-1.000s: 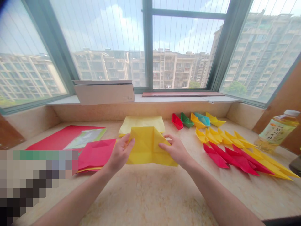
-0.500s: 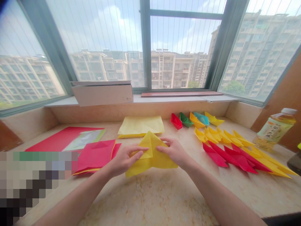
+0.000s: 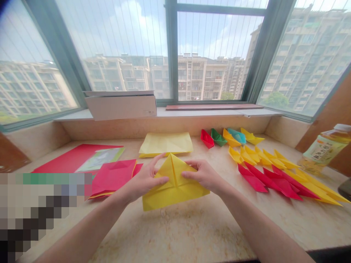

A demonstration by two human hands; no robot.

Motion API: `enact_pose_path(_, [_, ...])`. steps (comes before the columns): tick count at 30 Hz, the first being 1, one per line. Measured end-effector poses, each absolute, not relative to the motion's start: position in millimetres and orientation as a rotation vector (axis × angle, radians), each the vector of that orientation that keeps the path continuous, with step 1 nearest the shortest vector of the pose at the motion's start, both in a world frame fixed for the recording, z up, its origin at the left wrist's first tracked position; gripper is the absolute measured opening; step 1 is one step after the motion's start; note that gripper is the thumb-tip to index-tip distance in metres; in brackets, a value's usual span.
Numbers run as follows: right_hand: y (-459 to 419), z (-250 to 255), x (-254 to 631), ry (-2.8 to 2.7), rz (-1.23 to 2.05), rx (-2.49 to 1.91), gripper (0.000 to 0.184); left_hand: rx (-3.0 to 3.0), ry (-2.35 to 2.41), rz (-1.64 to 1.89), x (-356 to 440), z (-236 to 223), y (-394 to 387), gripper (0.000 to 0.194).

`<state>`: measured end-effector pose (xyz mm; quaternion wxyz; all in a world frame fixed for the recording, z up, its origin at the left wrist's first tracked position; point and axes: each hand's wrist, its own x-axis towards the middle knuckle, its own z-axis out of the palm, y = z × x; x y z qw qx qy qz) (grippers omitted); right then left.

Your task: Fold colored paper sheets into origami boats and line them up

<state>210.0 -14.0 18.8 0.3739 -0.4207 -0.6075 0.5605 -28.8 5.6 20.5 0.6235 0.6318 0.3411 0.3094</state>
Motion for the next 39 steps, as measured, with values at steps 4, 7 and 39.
enact_pose_path(4, [-12, 11, 208, -1.67, 1.265, -1.095, 0.044, 1.505, 0.804, 0.591, -30, 22, 6, 0.037])
enact_pose_path(7, [-13, 7, 205, -1.756, 1.171, -1.107, 0.037, 1.498, 0.768, 0.557, -29, 21, 2, 0.034])
enact_pose_path(39, [-8, 16, 233, -1.304, 1.636, -1.026, 0.043, 1.374, 0.852, 0.827, -25, 7, 9, 0.037])
